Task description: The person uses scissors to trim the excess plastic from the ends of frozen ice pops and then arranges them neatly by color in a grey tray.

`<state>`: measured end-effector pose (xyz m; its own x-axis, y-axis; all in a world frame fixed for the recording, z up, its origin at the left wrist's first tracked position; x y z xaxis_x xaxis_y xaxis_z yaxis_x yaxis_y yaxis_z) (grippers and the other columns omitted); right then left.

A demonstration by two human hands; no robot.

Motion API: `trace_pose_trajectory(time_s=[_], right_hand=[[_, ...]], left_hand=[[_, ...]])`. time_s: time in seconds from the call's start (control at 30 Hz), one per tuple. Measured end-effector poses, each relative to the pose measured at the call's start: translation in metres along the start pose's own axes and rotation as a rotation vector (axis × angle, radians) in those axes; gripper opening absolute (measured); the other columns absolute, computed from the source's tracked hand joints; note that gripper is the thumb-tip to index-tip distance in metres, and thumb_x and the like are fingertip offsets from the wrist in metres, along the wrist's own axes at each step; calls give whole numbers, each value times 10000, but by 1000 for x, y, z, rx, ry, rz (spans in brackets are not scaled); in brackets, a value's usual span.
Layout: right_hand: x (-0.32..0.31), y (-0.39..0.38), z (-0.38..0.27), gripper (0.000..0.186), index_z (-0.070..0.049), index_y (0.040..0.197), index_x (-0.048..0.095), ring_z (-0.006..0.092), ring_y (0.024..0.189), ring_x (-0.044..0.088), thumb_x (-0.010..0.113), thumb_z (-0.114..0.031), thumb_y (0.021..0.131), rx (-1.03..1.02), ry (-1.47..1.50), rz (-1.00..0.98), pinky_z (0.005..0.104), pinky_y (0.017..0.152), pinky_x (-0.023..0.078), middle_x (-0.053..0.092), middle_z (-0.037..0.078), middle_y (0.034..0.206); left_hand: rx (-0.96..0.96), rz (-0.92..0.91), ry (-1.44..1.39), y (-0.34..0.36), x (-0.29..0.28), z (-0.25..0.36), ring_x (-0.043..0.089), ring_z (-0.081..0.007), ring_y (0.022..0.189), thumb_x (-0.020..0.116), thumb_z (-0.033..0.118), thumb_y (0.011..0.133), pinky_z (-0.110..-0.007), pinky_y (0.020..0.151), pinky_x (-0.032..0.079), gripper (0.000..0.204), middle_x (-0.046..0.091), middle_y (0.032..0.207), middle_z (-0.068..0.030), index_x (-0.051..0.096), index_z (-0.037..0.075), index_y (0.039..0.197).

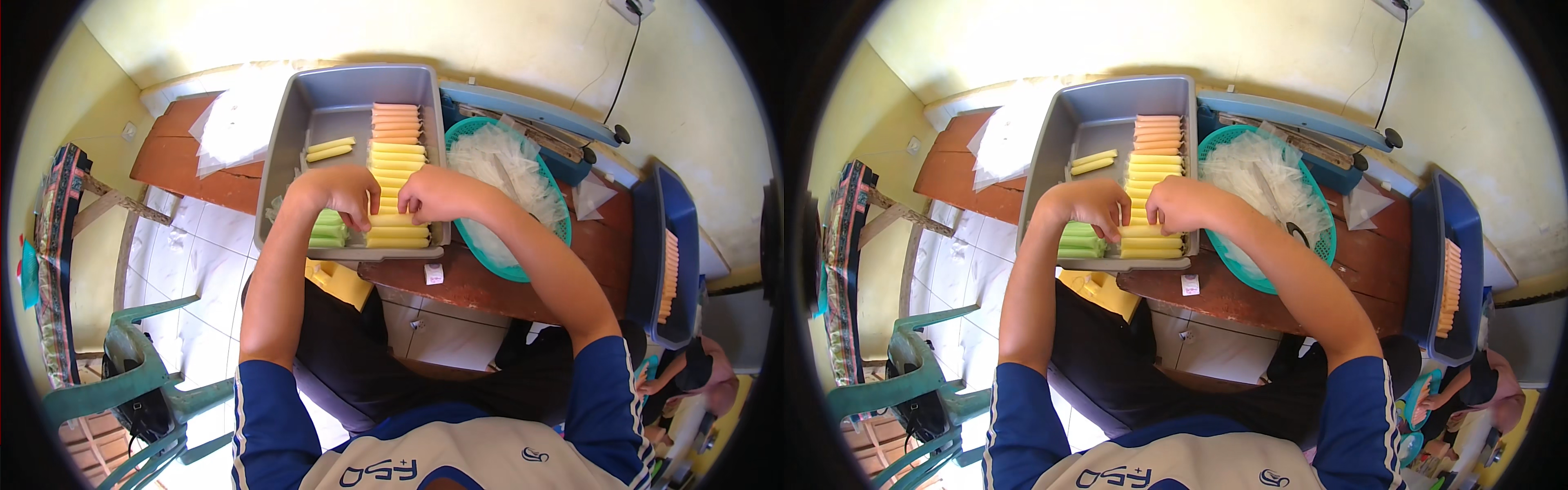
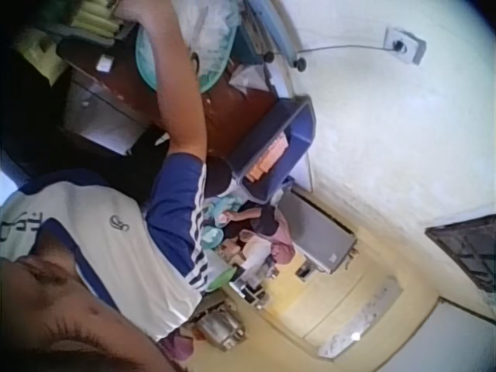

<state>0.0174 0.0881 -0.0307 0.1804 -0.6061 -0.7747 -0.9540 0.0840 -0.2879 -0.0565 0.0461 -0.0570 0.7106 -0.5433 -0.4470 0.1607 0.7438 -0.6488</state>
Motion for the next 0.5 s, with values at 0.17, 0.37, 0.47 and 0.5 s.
trace_pose_trajectory(time_s=[0.17,0.37,0.47,0.5], right_hand=[[16,-4,-8,277,-76,979,735,251,805,701,743,-128,707,-40,-118,-102,365,717,540,741,85,884],[23,-9,-17,281,-102,974,742,234,793,694,753,-172,702,-96,-187,-161,371,689,529,740,43,828],[30,-7,-11,267,-131,969,747,227,791,692,755,-203,712,-79,-235,-166,366,688,525,736,16,813],[31,-7,-11,261,-144,968,750,222,797,690,753,-211,716,-78,-254,-162,363,689,523,734,5,807]], left_hand=[[-41,-106,31,2,20,1,729,-205,757,785,39,735,-289,659,597,286,725,832,-146,664,-75,967],[-83,-157,11,7,32,-4,733,-211,762,748,11,767,-298,680,611,249,724,831,-161,672,-68,990],[-92,-161,12,11,36,-8,733,-210,755,749,14,770,-301,675,609,253,722,832,-159,670,-61,998],[-93,-163,12,12,37,-9,733,-210,755,749,14,770,-301,675,609,253,722,832,-159,670,-61,998]])
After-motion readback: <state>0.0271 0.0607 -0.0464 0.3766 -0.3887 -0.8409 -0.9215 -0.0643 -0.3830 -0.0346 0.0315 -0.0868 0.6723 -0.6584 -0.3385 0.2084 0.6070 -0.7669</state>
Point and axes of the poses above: each hand's wrist, its own y-axis towards the middle knuckle, its own x-axis out of the palm, z = x × y, the point moved 10 cm from there along y, towards the middle knuckle
